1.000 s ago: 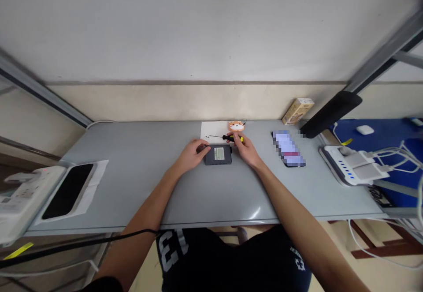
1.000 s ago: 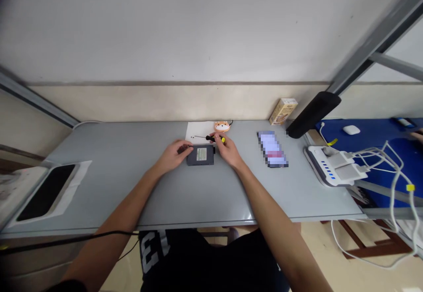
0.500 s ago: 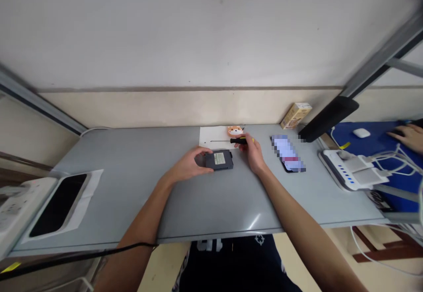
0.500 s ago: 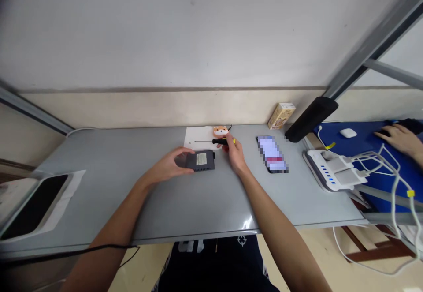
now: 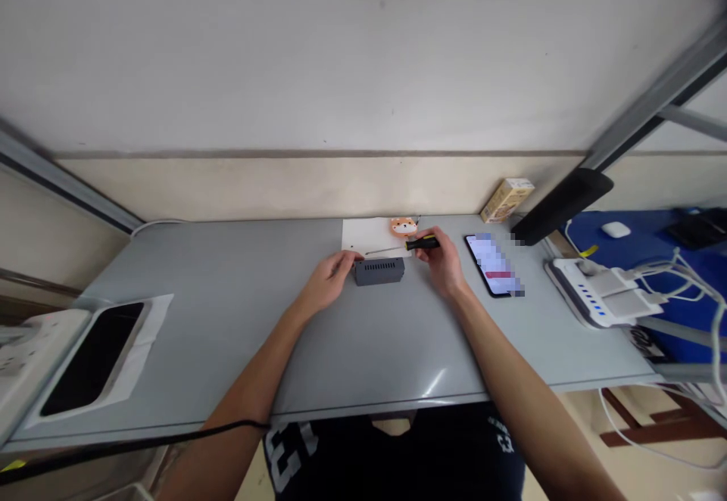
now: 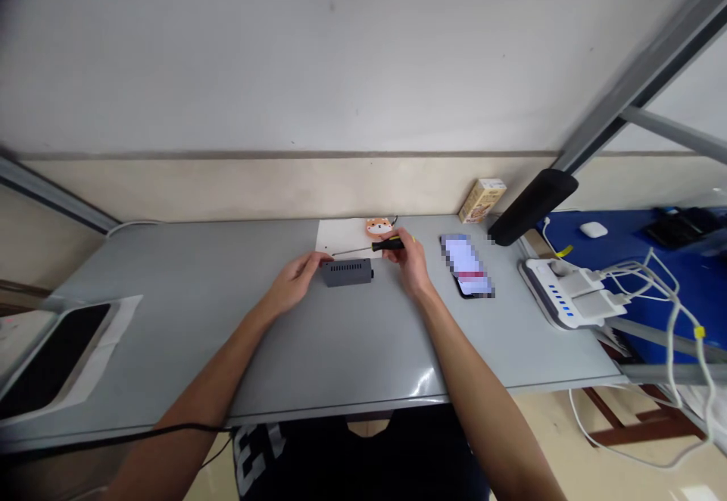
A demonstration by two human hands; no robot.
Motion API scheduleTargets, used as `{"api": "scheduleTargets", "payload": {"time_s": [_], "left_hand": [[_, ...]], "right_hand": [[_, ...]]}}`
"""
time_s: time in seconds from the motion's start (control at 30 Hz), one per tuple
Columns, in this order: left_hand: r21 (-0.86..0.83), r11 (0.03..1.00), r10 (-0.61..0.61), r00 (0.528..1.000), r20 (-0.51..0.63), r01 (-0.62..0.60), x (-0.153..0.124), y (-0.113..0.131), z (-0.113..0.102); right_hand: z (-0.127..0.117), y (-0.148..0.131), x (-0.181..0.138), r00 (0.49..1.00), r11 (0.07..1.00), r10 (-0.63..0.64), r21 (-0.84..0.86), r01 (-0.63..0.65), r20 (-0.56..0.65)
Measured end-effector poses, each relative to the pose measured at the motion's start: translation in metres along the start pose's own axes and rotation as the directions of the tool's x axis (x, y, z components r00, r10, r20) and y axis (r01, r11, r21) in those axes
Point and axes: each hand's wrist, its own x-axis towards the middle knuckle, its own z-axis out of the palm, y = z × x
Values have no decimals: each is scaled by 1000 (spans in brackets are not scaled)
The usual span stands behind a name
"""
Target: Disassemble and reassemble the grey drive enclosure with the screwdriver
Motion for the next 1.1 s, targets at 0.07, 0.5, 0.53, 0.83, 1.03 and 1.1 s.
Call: {"api": "scheduleTargets", "payload": {"time_s": [0.07, 0.5, 0.53, 0.83, 1.03, 1.1], "left_hand": [[59, 995, 90, 993, -73, -86, -2, 2, -1], [361, 856, 419, 906, -63, -371, -12, 12, -6], [365, 856, 415, 907, -67, -365, -11, 11, -7], [426, 815, 455, 889, -52, -393, -8, 12, -7], [493, 766, 494, 868, -40, -413, -8, 12, -7], [499, 768, 488, 872, -50, -401, -9, 11, -7]], "right_hand": [[2, 3, -1, 1000, 1000, 20, -14, -20, 14], [3, 7, -3, 997, 998, 51, -34, -49, 60], [3, 7, -3, 997, 998, 53, -30, -51, 59], [5, 5, -5, 996, 997, 71, -26, -70, 59], [4, 5, -5, 998, 998, 54, -13, -54, 43], [4, 6, -4, 998, 999, 52, -11, -52, 37]]}}
